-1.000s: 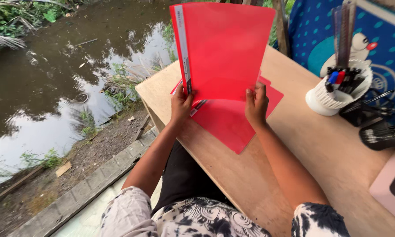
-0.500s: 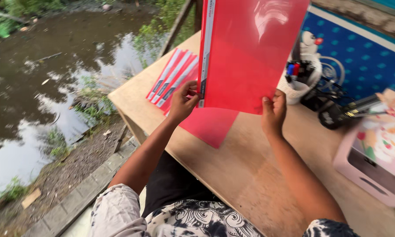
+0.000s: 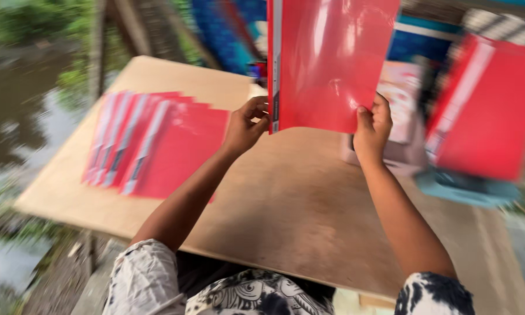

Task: The person organizes red files by inserting plastic sleeves into them and placing the completed files into a blue desktop organizer.

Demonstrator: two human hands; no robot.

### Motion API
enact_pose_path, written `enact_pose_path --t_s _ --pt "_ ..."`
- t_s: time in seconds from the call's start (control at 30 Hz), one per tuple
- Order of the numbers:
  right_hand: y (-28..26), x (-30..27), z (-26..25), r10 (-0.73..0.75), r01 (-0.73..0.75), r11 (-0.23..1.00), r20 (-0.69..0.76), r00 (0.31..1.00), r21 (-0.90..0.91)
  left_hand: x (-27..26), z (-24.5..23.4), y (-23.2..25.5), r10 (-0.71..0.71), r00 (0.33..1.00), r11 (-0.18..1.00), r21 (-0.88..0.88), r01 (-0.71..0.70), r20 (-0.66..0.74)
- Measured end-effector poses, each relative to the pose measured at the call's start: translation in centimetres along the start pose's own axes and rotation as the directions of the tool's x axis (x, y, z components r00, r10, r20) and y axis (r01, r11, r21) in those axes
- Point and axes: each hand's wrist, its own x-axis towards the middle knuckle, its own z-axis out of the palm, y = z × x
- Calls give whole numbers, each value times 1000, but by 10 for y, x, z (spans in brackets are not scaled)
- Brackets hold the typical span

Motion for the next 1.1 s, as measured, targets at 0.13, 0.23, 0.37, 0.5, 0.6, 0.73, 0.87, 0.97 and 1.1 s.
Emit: enact_pose_path --t_s 0.13,0.23,0.37,0.5,0.6,0.73,0.87,0.97,1.1 --pt "-16 0 -78 15 -27 994 -107 994 -105 26 73 -7 59 986 998 -3 -59 155" --pt "-23 -3 -136 2 -25 992 -183 983 -124 43 136 -17 168 955 985 -76 -154 246" --pt "-18 -7 -228 -37 -34 965 -267 963 -259 55 224 -33 181 935 981 -129 -147 304" --pt "-9 -2 -308 -114 -9 920 -289 950 -393 65 311 -46 137 913 984 -161 -79 384" --pt "-1 2 -352 -85 -109 855 -342 936 -508 79 367 -59 322 888 943 -189 -273 328" --pt "13 2 -389 -81 -217 707 -382 921 -673 94 420 -70 165 923 981 39 -190 346" --pt "46 -2 -405 -101 -183 663 -329 939 -726 101 443 -79 59 933 959 240 -152 356" --pt "67 -5 -398 -94 -202 643 -339 936 -739 103 447 -80 -81 929 929 364 -60 360" --pt "75 -2 -383 -4 -368 286 -386 923 -885 106 449 -74 -136 929 776 620 -117 345"
